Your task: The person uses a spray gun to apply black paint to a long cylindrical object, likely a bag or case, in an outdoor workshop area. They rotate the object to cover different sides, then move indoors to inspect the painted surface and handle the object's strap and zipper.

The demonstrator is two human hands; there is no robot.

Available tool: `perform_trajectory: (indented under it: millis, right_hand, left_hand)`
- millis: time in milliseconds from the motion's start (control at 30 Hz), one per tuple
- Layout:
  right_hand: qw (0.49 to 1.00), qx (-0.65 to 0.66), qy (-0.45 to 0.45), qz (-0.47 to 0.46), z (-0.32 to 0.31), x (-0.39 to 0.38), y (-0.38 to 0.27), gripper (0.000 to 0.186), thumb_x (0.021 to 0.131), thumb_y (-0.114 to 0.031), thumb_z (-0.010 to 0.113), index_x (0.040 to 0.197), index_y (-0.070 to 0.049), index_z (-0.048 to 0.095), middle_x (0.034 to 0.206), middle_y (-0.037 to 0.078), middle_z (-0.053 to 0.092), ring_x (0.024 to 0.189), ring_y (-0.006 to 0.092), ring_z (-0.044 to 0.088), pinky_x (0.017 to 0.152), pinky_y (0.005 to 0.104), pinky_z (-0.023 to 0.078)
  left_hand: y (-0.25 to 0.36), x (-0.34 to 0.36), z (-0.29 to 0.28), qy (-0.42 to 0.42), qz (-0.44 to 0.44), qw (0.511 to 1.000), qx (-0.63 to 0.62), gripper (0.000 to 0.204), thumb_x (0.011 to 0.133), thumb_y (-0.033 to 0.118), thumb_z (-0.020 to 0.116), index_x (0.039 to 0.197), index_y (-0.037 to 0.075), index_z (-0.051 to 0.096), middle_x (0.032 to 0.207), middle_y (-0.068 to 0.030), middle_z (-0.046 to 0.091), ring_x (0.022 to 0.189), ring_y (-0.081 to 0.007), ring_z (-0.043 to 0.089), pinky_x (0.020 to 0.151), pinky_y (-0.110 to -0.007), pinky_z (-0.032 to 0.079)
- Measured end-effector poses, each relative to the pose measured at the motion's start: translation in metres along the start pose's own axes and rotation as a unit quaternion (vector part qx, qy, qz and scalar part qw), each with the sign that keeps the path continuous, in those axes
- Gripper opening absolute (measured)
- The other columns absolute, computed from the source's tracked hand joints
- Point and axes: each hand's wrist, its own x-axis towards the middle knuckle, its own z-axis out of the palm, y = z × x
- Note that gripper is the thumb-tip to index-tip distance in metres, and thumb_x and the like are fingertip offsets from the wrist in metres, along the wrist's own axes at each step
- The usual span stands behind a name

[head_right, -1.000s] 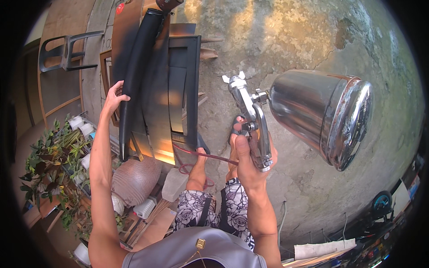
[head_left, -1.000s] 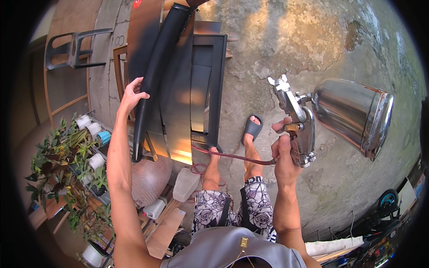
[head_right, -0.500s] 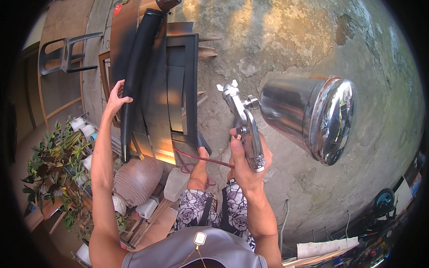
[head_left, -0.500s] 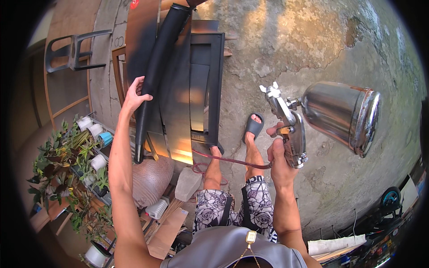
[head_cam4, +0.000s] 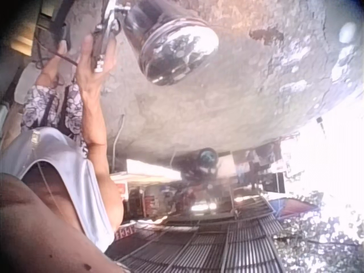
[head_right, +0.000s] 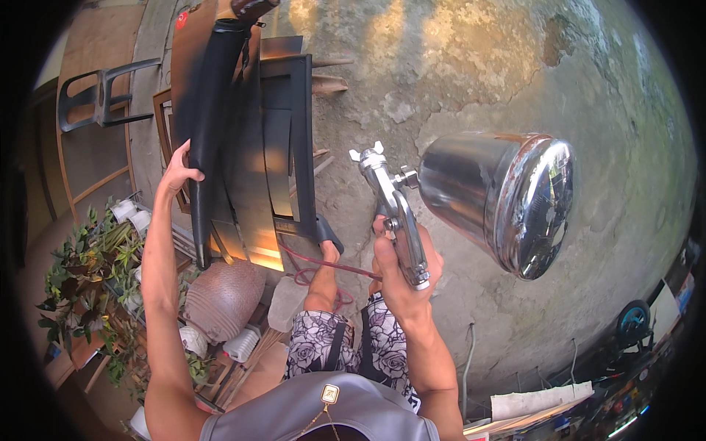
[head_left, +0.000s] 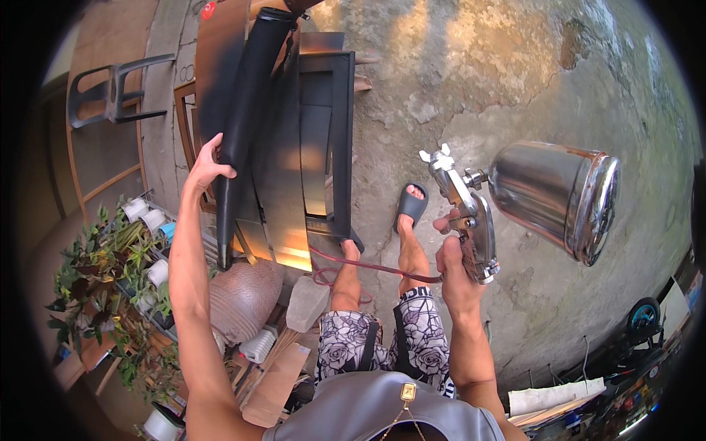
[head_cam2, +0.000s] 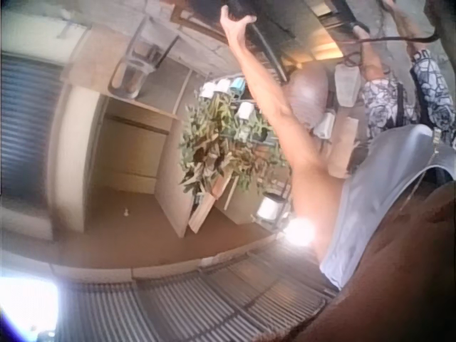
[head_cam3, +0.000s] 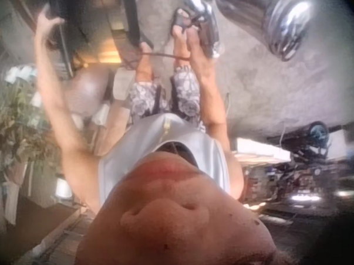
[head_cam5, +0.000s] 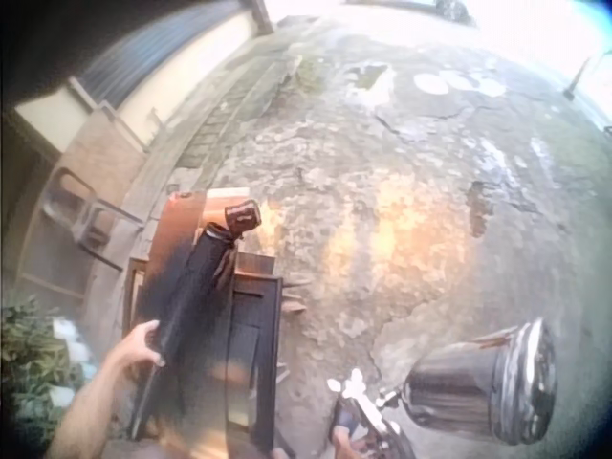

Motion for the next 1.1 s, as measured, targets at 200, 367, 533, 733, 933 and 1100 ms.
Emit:
perform_trajectory:
  millis: [200, 367, 533, 733, 933, 1100]
  right_hand:
    - [0.999, -0.013, -0.002, -0.038, -0.004, -0.005, 0.016, 0.028, 0.086, -0.008, 0.063, 0.106, 0.009, 0.056, 0.081, 0.009, 0.064, 0.045, 0.0066, 0.051, 0.040, 0.0217, 0.039]
    - [1.000, -0.020, -0.009, 0.001, -0.004, -0.008, 0.016, 0.031, 0.086, -0.012, 0.063, 0.109, 0.008, 0.056, 0.088, 0.011, 0.066, 0.045, 0.0063, 0.052, 0.040, 0.0209, 0.041]
    - [1.000, -0.025, -0.006, 0.006, -0.002, -0.011, 0.016, 0.032, 0.085, -0.012, 0.063, 0.110, 0.007, 0.057, 0.088, 0.011, 0.067, 0.045, 0.0059, 0.052, 0.041, 0.0204, 0.041]
    - [0.998, -0.047, -0.002, -0.033, -0.003, -0.014, 0.027, 0.032, 0.086, -0.013, 0.063, 0.108, 0.008, 0.057, 0.085, 0.011, 0.067, 0.046, 0.0060, 0.052, 0.042, 0.0205, 0.040]
    - [0.999, -0.033, -0.011, -0.003, -0.002, -0.015, 0.020, 0.030, 0.086, -0.013, 0.063, 0.107, 0.008, 0.058, 0.078, 0.008, 0.065, 0.048, 0.0060, 0.053, 0.044, 0.0208, 0.041]
    - [0.997, -0.075, -0.006, -0.027, -0.007, -0.017, 0.029, 0.030, 0.085, -0.012, 0.063, 0.107, 0.007, 0.058, 0.078, 0.008, 0.065, 0.050, 0.0070, 0.055, 0.045, 0.0207, 0.042]
  left_hand:
    - [-0.001, -0.013, -0.035, -0.168, -0.119, 0.972, -0.117, 0.093, 0.033, -0.008, 0.064, 0.124, 0.001, 0.047, 0.101, -0.0060, 0.061, 0.092, -0.0192, 0.060, 0.081, -0.032, 0.051]
    - [-0.006, -0.008, -0.037, -0.249, -0.138, 0.944, -0.165, 0.090, 0.030, -0.007, 0.067, 0.119, -0.001, 0.052, 0.105, -0.0127, 0.060, 0.096, -0.0240, 0.060, 0.087, -0.034, 0.049]
    - [-0.013, 0.002, -0.034, -0.333, -0.122, 0.918, -0.180, 0.087, 0.028, -0.005, 0.068, 0.113, -0.003, 0.056, 0.109, -0.0169, 0.059, 0.105, -0.0287, 0.056, 0.094, -0.037, 0.044]
    - [-0.015, 0.004, -0.032, -0.356, -0.137, 0.907, -0.176, 0.089, 0.027, -0.004, 0.068, 0.115, -0.005, 0.055, 0.111, -0.0172, 0.059, 0.107, -0.0304, 0.056, 0.096, -0.040, 0.042]
    - [-0.024, 0.007, -0.037, -0.375, -0.137, 0.896, -0.196, 0.096, 0.026, -0.004, 0.068, 0.120, -0.006, 0.051, 0.114, -0.0173, 0.058, 0.109, -0.0311, 0.055, 0.099, -0.042, 0.040]
    - [-0.028, 0.011, -0.038, -0.398, -0.126, 0.888, -0.191, 0.097, 0.026, -0.003, 0.069, 0.121, -0.007, 0.050, 0.114, -0.0181, 0.057, 0.109, -0.0315, 0.054, 0.100, -0.043, 0.038]
